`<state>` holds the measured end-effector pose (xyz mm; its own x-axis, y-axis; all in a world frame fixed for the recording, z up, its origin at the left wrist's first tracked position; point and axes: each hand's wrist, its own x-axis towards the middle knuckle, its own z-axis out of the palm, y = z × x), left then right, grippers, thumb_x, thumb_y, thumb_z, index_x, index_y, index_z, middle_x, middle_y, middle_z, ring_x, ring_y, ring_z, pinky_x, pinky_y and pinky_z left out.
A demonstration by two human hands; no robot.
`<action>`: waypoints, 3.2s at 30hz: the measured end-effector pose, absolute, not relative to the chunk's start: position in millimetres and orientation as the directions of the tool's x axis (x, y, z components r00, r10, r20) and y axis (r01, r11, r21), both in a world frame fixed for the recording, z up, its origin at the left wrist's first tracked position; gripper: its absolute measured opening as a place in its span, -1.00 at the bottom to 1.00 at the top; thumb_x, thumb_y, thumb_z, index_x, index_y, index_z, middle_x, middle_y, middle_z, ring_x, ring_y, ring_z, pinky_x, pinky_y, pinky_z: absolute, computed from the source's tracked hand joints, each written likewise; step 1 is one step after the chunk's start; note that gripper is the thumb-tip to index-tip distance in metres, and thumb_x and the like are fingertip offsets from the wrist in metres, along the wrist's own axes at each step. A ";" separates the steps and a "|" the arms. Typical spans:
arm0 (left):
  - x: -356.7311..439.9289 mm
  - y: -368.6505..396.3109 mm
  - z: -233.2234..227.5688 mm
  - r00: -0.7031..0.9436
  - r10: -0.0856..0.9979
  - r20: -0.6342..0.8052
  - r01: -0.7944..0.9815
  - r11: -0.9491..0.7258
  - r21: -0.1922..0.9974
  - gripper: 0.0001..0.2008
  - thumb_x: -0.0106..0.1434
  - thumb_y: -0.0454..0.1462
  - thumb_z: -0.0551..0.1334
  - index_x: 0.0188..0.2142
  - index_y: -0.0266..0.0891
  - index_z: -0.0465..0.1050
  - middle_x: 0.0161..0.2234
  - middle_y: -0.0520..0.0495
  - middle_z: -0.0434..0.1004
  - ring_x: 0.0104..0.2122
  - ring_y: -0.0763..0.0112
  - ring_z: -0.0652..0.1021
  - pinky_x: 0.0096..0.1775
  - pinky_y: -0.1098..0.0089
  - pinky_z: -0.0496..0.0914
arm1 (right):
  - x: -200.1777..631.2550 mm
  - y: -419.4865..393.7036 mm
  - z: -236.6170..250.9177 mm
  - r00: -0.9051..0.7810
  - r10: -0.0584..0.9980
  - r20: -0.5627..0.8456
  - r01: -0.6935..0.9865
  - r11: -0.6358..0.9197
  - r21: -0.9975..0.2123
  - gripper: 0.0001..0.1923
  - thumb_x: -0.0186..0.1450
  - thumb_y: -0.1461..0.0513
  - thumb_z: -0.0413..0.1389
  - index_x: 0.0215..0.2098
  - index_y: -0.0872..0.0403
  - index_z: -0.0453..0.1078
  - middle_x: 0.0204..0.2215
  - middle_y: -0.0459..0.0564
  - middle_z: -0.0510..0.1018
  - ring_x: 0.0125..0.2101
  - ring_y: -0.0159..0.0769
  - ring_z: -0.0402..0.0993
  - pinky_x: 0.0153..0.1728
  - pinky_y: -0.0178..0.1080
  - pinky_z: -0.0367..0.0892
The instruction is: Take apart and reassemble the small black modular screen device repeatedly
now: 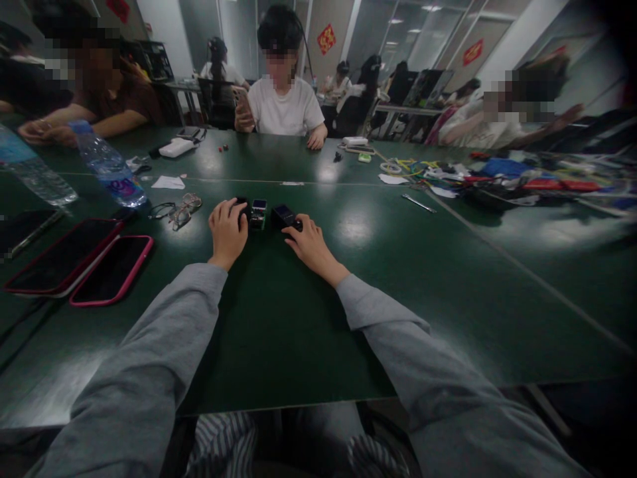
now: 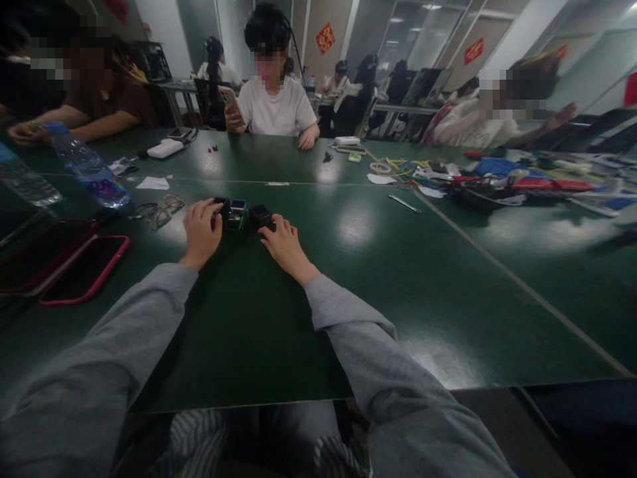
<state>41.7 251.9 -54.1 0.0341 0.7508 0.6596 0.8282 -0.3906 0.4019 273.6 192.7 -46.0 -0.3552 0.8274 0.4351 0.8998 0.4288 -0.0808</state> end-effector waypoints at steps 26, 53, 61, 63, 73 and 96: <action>50.8 240.3 -50.9 0.427 0.729 0.535 0.796 -0.584 0.160 -0.58 0.48 -0.17 -0.05 0.22 -0.15 0.36 0.26 -0.20 0.39 0.23 0.12 0.42 0.32 -0.06 0.03 | 284.7 205.7 -55.4 0.067 0.715 0.696 0.860 0.312 -0.404 -0.62 0.43 0.29 -0.03 0.18 -0.09 0.35 0.26 0.15 0.14 0.29 0.03 0.11 0.21 0.20 0.25; 75.0 227.7 -52.0 0.677 0.580 0.453 0.573 -0.802 0.170 -0.50 0.43 -0.19 0.09 0.33 -0.18 0.23 0.37 -0.19 0.23 0.34 0.19 0.30 0.35 0.01 0.12 | 266.3 188.7 -40.9 -0.069 0.742 0.667 0.882 0.358 -0.307 -0.56 0.50 0.21 -0.10 0.30 -0.21 0.26 0.37 0.04 0.05 0.34 0.05 0.02 0.24 0.23 0.23; 51.2 240.0 -46.3 -0.059 0.717 0.694 0.810 -0.372 0.453 -0.75 0.37 -0.30 0.11 -0.09 -0.06 0.55 0.12 -0.10 0.52 0.21 0.07 0.40 0.19 -0.08 0.27 | 233.6 174.2 -37.4 -0.217 0.741 0.635 0.881 0.429 -0.200 -0.55 0.51 0.26 -0.11 0.30 -0.15 0.28 0.34 0.10 0.09 0.29 0.06 0.11 0.24 0.21 0.24; 40.7 251.3 -54.0 -0.125 0.739 0.662 0.795 -0.325 0.512 -0.73 0.30 -0.28 0.20 -0.02 -0.08 0.52 0.17 -0.14 0.46 0.22 0.03 0.39 0.18 -0.09 0.31 | 220.4 174.3 -39.5 -0.296 0.738 0.607 0.865 0.476 -0.157 -0.56 0.51 0.25 -0.10 0.31 -0.12 0.28 0.32 0.13 0.12 0.25 0.03 0.16 0.22 0.14 0.30; 29.2 267.9 -73.5 -0.170 0.832 0.528 0.669 -0.296 0.682 -0.66 0.19 -0.35 0.21 -0.04 -0.10 0.49 0.19 -0.17 0.41 0.19 0.12 0.46 0.17 -0.01 0.41 | 190.1 200.1 -47.6 -0.299 0.827 0.477 0.912 0.395 -0.112 -0.43 0.52 0.11 -0.08 0.43 0.09 0.06 0.30 0.24 0.25 0.23 0.06 0.24 0.20 0.07 0.25; 54.9 236.3 -49.8 0.347 0.765 0.542 0.800 -0.544 0.255 -0.59 0.38 -0.06 0.18 0.17 -0.05 0.43 0.24 -0.16 0.40 0.25 0.03 0.34 0.22 -0.02 0.26 | 234.8 219.5 -57.0 -0.106 0.812 0.573 0.932 0.282 -0.228 -0.58 0.42 0.31 -0.04 0.22 0.11 0.34 0.17 0.28 0.32 0.15 0.09 0.29 0.10 0.12 0.34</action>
